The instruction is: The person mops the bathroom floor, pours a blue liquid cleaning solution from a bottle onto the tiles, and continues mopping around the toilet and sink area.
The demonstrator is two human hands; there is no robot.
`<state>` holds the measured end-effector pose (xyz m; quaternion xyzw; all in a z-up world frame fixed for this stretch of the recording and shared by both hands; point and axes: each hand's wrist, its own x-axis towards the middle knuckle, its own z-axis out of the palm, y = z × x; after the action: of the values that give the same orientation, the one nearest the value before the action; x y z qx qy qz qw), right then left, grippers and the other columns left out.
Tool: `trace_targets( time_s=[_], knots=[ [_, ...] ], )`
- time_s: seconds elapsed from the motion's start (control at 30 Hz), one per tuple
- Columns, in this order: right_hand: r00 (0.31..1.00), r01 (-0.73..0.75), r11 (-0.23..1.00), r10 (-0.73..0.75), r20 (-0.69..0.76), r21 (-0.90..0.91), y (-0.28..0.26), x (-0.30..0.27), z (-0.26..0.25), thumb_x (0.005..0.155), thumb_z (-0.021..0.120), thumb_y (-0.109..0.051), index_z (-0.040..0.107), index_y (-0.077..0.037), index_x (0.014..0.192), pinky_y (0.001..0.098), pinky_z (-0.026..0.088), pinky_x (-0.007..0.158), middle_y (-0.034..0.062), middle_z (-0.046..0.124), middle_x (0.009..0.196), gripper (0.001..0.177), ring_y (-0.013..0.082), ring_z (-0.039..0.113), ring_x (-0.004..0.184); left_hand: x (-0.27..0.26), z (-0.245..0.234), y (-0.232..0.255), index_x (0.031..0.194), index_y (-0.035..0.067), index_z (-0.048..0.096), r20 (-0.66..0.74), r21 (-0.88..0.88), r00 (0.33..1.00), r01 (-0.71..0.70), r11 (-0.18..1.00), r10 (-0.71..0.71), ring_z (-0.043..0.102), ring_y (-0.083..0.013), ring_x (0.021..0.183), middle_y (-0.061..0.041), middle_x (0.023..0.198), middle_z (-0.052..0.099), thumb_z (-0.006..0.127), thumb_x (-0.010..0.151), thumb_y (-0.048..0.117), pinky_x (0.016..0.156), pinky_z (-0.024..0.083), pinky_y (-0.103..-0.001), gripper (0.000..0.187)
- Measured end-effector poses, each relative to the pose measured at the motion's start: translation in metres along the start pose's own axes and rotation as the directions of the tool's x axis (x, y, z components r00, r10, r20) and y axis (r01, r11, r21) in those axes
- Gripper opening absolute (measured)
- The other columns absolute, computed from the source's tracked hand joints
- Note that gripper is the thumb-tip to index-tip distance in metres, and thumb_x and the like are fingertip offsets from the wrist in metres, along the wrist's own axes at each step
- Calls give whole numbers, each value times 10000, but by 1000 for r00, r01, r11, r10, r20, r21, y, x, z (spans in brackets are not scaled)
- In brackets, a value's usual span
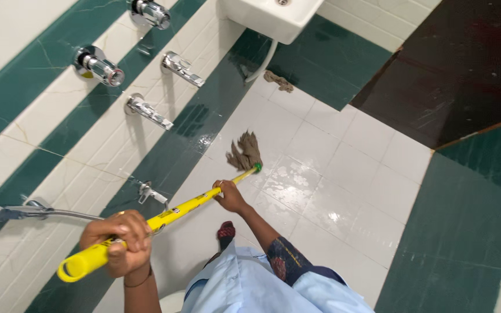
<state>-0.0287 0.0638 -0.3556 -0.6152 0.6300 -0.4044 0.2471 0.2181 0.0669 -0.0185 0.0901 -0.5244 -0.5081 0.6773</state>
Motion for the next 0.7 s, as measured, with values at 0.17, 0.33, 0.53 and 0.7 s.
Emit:
trace_targets(
  time_s=[0.17, 0.33, 0.53, 0.7],
  knots=[
    [1000, -29, 997, 28, -14, -71, 2, -72, -30, 816, 776, -119, 611, -90, 1108, 463, 413, 980, 148, 644, 1070, 336, 379, 565, 1085, -23, 6, -14, 987, 62, 532, -16, -140, 1000, -19, 990, 17, 431, -68, 377, 18, 552, 432, 702, 998, 393, 426, 420, -231, 373],
    [987, -151, 981, 144, -66, -121, 29, -147, -73, 827, 772, -126, 634, -83, 1075, 447, 432, 980, 134, 679, 1060, 287, 356, 603, 1078, -53, 44, -41, 974, 64, 533, 33, -269, 999, 33, 963, -25, 418, -58, 404, 45, 562, 418, 698, 1013, 386, 462, 403, -236, 364],
    [896, -304, 937, 219, -387, -173, 47, -225, -122, 775, 807, -83, 652, -54, 1100, 455, 457, 966, 156, 680, 1100, 362, 374, 607, 1078, -116, 87, -99, 927, 17, 530, 97, -383, 970, 245, 891, -224, 339, -64, 478, 9, 609, 426, 683, 1011, 312, 489, 357, -250, 343],
    [787, -455, 862, 272, -555, -223, 59, -255, -167, 747, 781, -70, 664, -40, 1025, 472, 501, 896, 178, 692, 1025, 304, 395, 641, 1000, -161, 118, -151, 878, 3, 555, 309, -340, 811, 582, 739, -497, 382, -50, 527, -33, 675, 518, 594, 1001, 198, 517, 356, -222, 234]
  ],
)
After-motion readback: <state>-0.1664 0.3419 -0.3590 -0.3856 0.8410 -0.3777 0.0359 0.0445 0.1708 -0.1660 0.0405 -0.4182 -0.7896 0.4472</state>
